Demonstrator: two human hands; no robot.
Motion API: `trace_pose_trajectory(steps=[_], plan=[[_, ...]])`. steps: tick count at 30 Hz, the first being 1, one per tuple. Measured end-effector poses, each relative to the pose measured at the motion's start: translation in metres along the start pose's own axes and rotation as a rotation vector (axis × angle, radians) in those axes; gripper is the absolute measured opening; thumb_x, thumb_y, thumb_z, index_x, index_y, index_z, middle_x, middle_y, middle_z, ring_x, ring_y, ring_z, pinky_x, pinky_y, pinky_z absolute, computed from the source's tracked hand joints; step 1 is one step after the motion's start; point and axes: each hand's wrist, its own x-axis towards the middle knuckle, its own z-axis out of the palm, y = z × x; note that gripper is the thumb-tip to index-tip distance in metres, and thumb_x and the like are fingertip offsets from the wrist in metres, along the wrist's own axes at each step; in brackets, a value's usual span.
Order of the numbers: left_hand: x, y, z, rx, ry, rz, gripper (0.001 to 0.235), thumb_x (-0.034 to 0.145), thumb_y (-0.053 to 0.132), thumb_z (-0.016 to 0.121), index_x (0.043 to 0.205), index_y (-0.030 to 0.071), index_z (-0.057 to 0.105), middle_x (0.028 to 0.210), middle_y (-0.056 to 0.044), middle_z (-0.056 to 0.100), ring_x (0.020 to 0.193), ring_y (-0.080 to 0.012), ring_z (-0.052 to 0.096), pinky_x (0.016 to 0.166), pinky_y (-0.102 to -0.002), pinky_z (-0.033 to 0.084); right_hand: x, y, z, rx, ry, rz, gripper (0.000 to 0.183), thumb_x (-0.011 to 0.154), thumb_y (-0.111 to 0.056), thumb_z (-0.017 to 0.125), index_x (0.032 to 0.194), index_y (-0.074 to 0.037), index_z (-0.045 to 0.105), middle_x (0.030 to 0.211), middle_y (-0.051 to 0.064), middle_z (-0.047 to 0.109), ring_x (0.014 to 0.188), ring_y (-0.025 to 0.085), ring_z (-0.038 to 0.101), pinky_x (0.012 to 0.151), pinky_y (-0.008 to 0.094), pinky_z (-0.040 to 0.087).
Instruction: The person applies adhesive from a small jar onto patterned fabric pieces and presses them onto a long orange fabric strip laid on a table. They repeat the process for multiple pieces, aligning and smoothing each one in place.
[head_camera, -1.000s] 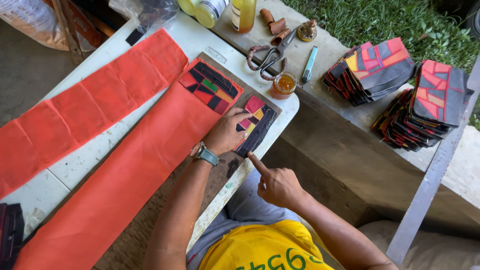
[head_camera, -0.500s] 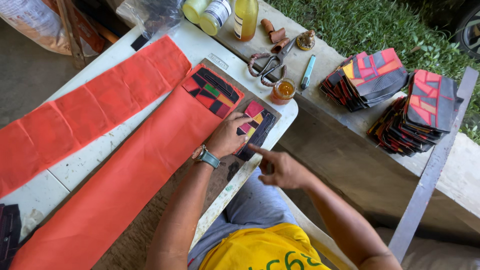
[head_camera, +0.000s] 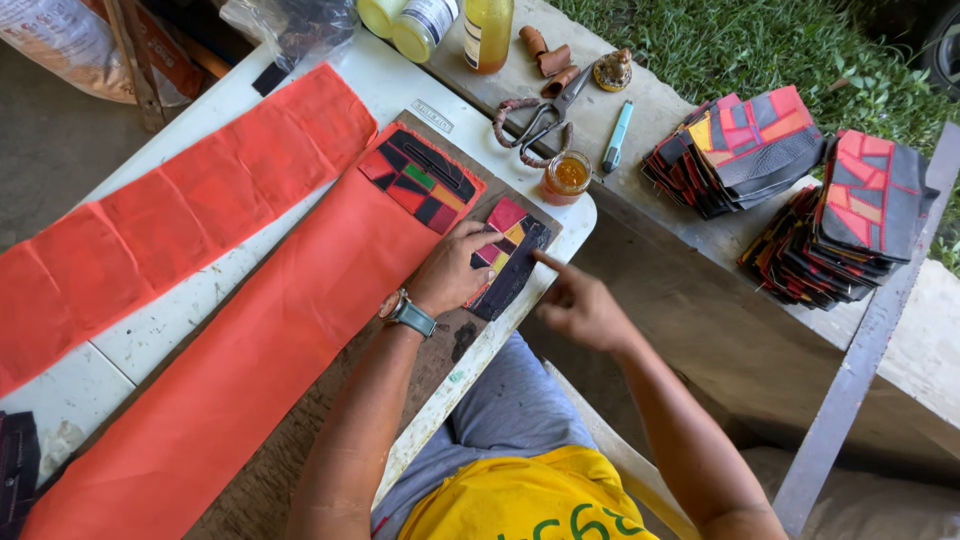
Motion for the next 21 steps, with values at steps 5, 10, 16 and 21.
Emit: trace_pose_trajectory(steps=[5, 10, 16, 21], plan=[[0.0, -0.005, 0.002, -0.007, 0.012, -0.011, 0.055, 0.076, 0.004, 0.08, 0.129, 0.005, 0.066, 0.133, -0.018, 0.06, 0.124, -0.0343, 0.059, 0.106, -0.039, 0.047, -0.025, -0.042, 0.015, -0.619, 0.307, -0.327, 0.047, 0.075, -0.01, 0.072, 0.121, -0.015, 0.066, 0.083, 0.013, 0.068, 0.074, 0.032, 0.068, 0.067, 0.043, 0.055], [-0.003, 0.0, 0.001, -0.015, 0.018, -0.004, 0.056, 0.076, 0.004, 0.079, 0.13, 0.005, 0.065, 0.134, -0.018, 0.06, 0.124, -0.0349, 0.06, 0.105, -0.039, 0.049, 0.046, -0.043, -0.066, -0.752, 0.64, -0.341, 0.048, 0.072, -0.003, 0.07, 0.118, -0.017, 0.077, 0.117, 0.012, 0.062, 0.109, 0.033, 0.056, 0.092, 0.047, 0.046], [-0.003, 0.008, -0.002, -0.02, 0.01, -0.077, 0.056, 0.075, 0.005, 0.08, 0.129, 0.007, 0.066, 0.136, -0.016, 0.059, 0.124, -0.0341, 0.059, 0.104, -0.039, 0.048, 0.087, -0.034, -0.073, -0.832, 0.572, -0.292, 0.045, 0.07, -0.003, 0.071, 0.109, -0.024, 0.079, 0.13, 0.008, 0.058, 0.122, 0.032, 0.049, 0.097, 0.046, 0.039], [-0.002, 0.01, -0.005, -0.03, 0.008, -0.063, 0.055, 0.074, 0.003, 0.08, 0.128, 0.007, 0.065, 0.135, -0.016, 0.058, 0.125, -0.0336, 0.057, 0.105, -0.038, 0.047, 0.077, -0.037, -0.077, -0.812, 0.58, -0.322, 0.052, 0.068, 0.001, 0.068, 0.111, -0.026, 0.08, 0.135, 0.006, 0.058, 0.124, 0.032, 0.05, 0.098, 0.046, 0.039]])
